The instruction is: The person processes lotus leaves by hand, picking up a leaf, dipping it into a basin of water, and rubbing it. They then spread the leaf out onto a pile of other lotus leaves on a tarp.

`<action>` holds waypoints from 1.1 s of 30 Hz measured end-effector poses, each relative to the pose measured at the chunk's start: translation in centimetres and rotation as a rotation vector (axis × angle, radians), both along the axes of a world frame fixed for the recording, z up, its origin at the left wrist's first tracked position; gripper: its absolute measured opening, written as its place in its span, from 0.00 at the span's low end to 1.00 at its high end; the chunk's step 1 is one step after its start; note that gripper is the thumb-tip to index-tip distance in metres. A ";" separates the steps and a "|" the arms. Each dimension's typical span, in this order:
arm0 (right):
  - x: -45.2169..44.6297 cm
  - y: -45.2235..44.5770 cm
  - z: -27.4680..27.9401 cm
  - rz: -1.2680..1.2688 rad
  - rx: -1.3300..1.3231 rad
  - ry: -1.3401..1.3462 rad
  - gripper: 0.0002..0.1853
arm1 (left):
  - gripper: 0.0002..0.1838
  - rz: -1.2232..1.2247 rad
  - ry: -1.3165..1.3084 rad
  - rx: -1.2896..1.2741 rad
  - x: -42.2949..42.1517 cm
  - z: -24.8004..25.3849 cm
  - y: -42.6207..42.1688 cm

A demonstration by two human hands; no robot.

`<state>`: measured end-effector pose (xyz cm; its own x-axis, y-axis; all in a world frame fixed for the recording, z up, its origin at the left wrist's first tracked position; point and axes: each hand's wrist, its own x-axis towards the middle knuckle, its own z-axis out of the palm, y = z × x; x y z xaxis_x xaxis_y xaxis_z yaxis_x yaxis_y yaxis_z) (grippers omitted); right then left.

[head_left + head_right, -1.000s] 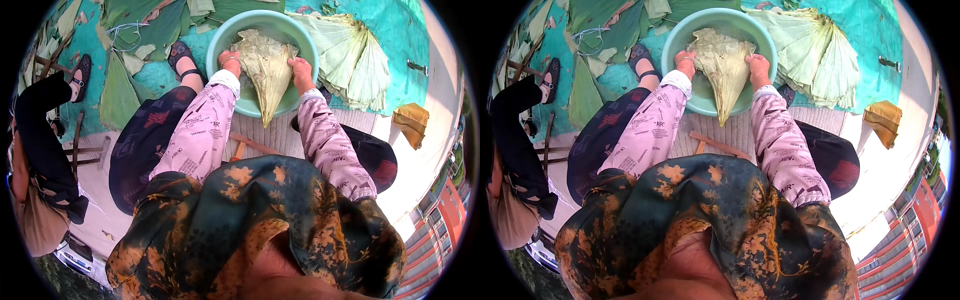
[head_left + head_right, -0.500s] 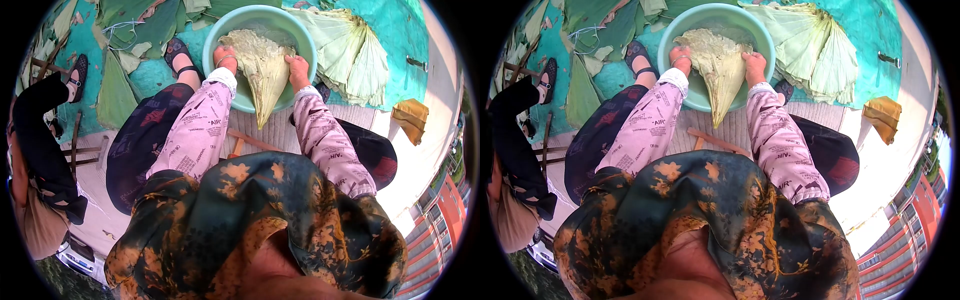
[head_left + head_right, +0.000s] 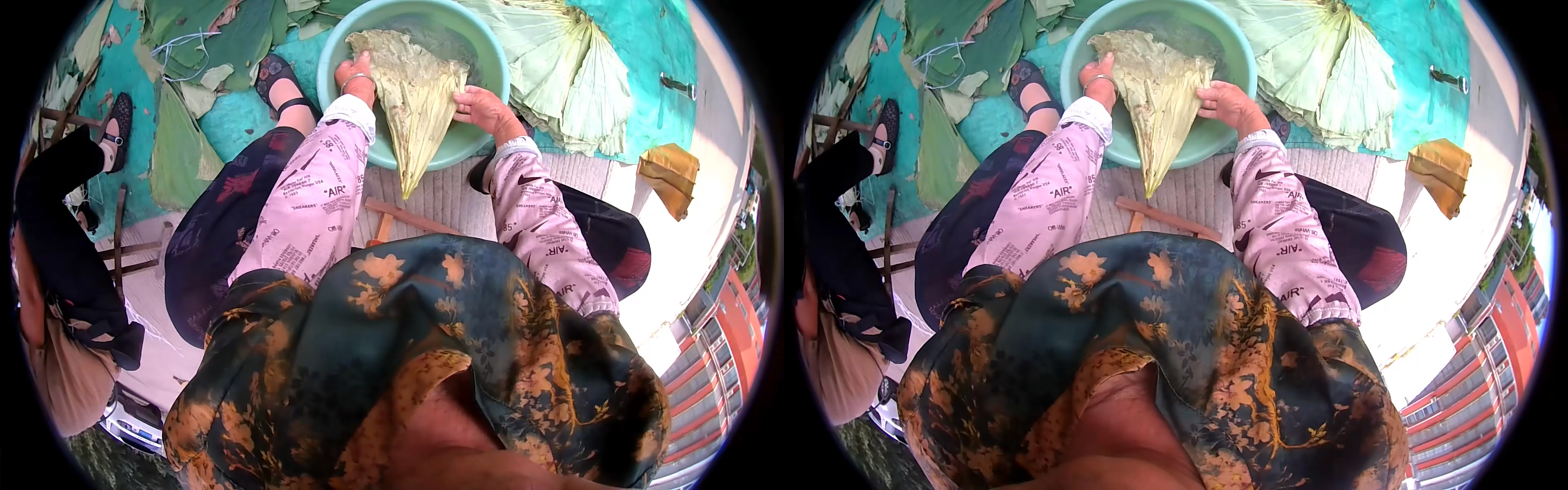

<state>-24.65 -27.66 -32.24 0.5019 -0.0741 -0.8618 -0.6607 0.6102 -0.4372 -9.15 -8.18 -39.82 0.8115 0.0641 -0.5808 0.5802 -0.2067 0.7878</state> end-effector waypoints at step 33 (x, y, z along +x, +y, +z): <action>2.5 4.0 -2.1 0.580 -1.107 0.387 0.16 | 0.17 -0.047 0.323 -0.171 -2.7 -2.1 1.1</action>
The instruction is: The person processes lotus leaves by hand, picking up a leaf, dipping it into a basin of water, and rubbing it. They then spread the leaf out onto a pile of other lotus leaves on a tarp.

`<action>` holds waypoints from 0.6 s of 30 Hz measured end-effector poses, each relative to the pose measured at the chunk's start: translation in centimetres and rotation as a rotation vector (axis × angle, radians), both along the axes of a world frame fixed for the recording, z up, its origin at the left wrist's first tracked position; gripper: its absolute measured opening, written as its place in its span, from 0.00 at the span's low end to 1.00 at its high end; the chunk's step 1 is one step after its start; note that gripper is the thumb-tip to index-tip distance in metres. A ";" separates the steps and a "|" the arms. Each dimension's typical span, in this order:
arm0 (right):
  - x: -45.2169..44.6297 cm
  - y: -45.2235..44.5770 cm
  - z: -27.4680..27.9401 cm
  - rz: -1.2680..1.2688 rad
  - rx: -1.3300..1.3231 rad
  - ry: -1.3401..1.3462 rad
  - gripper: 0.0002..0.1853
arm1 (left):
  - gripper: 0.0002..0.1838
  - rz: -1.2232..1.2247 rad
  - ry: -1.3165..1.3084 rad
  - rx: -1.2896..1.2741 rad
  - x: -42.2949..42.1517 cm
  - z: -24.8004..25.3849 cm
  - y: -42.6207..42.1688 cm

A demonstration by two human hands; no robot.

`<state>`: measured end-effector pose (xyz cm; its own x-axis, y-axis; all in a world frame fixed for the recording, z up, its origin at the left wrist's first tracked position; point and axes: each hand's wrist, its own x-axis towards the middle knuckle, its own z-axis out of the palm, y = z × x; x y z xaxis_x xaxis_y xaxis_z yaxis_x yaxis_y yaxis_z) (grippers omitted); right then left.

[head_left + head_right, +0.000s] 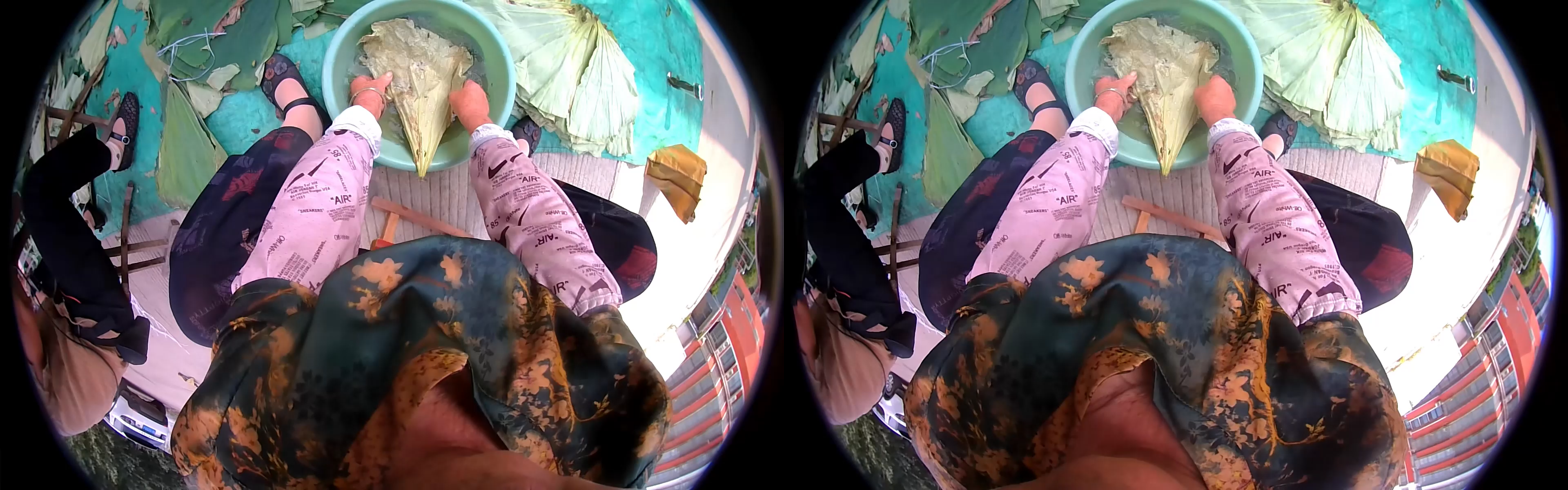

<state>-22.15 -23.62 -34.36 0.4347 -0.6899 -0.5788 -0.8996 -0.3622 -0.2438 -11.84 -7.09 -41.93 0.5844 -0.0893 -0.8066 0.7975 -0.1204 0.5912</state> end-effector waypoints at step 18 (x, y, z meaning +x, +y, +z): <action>-0.1 -0.7 1.1 -0.340 0.494 -0.206 0.15 | 0.14 -0.105 0.005 0.011 3.1 1.2 0.7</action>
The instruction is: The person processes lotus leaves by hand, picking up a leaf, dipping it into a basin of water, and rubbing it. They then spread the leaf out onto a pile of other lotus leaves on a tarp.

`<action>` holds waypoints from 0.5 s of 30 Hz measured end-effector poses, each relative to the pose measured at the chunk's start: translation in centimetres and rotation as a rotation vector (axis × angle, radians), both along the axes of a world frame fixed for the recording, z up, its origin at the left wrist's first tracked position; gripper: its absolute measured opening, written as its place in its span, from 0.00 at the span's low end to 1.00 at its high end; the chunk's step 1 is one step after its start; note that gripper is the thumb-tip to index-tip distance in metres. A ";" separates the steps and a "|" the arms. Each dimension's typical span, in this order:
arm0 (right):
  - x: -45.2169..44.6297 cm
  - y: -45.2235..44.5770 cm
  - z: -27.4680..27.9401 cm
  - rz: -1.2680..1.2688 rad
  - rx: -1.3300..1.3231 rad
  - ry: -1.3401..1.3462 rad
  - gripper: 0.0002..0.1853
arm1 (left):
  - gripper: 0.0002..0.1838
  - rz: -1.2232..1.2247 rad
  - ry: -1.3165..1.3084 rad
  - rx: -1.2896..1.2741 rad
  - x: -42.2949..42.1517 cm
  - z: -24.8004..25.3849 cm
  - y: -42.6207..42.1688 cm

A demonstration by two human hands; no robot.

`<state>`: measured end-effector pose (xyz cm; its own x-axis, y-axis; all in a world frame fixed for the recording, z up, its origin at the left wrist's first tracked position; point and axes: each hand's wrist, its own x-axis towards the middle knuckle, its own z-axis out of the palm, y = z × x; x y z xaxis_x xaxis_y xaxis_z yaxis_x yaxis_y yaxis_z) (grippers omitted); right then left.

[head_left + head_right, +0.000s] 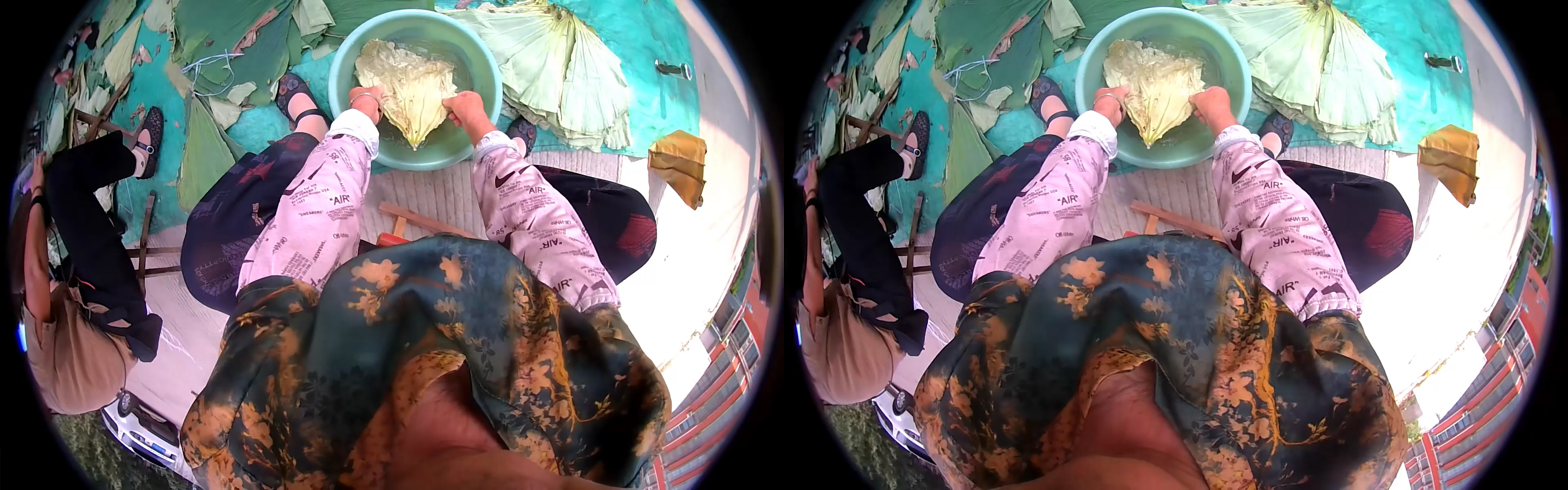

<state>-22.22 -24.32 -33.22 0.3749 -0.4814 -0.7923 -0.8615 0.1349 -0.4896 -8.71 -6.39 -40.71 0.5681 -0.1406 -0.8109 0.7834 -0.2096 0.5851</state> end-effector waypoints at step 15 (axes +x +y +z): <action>-0.4 1.7 9.9 0.881 -0.295 -0.592 0.47 | 0.14 0.296 0.227 -0.346 0.8 5.9 -1.7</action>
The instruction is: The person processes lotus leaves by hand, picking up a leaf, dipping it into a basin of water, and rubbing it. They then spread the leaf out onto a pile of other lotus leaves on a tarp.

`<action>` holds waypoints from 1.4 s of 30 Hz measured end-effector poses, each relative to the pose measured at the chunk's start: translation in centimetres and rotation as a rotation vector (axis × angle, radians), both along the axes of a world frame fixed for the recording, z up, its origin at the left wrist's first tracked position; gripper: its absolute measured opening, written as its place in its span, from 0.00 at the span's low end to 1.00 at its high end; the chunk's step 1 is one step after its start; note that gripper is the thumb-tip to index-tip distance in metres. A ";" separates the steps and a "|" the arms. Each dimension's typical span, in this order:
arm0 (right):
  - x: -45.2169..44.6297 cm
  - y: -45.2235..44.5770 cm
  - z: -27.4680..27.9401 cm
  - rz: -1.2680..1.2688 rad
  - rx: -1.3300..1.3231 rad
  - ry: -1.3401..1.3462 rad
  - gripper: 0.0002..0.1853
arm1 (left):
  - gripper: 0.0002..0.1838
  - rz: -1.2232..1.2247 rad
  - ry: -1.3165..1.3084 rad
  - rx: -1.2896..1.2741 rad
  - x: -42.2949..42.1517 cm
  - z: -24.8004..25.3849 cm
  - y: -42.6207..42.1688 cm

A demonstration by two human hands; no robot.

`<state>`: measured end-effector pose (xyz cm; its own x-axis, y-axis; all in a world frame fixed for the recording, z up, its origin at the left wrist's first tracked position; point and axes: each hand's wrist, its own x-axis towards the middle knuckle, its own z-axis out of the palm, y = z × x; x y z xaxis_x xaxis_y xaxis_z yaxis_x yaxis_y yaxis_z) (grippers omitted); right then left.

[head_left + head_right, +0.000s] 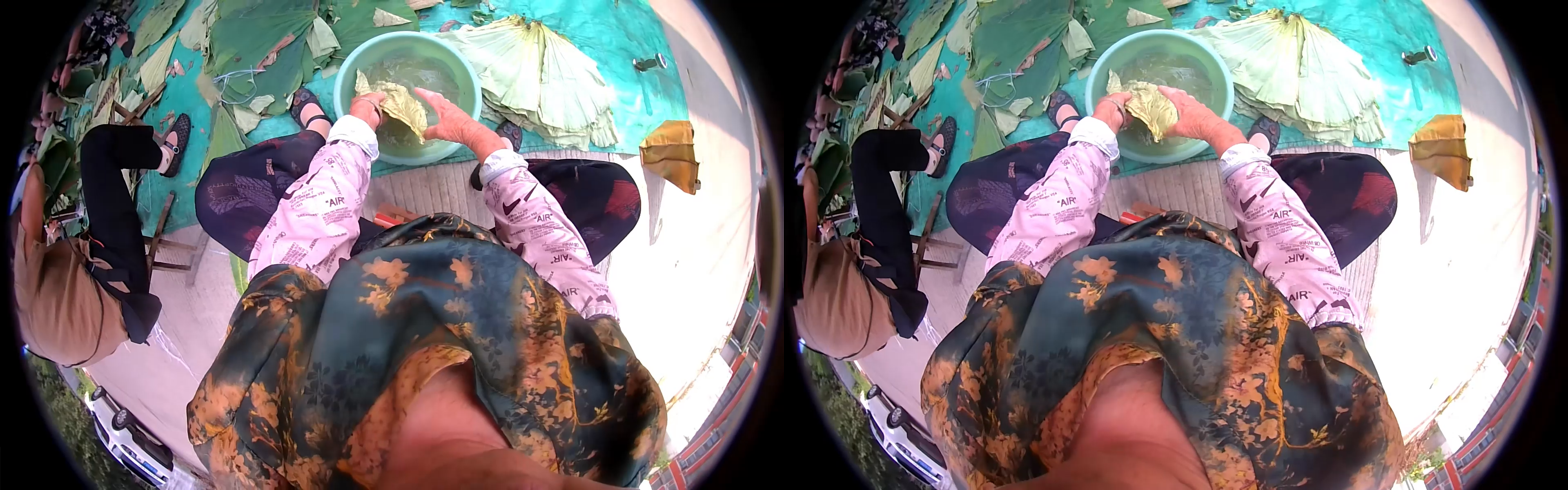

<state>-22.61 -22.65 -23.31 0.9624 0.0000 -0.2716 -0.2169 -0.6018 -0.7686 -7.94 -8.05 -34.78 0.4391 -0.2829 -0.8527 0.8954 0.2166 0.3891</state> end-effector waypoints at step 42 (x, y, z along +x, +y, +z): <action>-0.8 -5.8 5.4 -0.986 0.652 -0.173 0.20 | 0.11 -0.707 -1.232 0.402 3.3 4.6 -1.6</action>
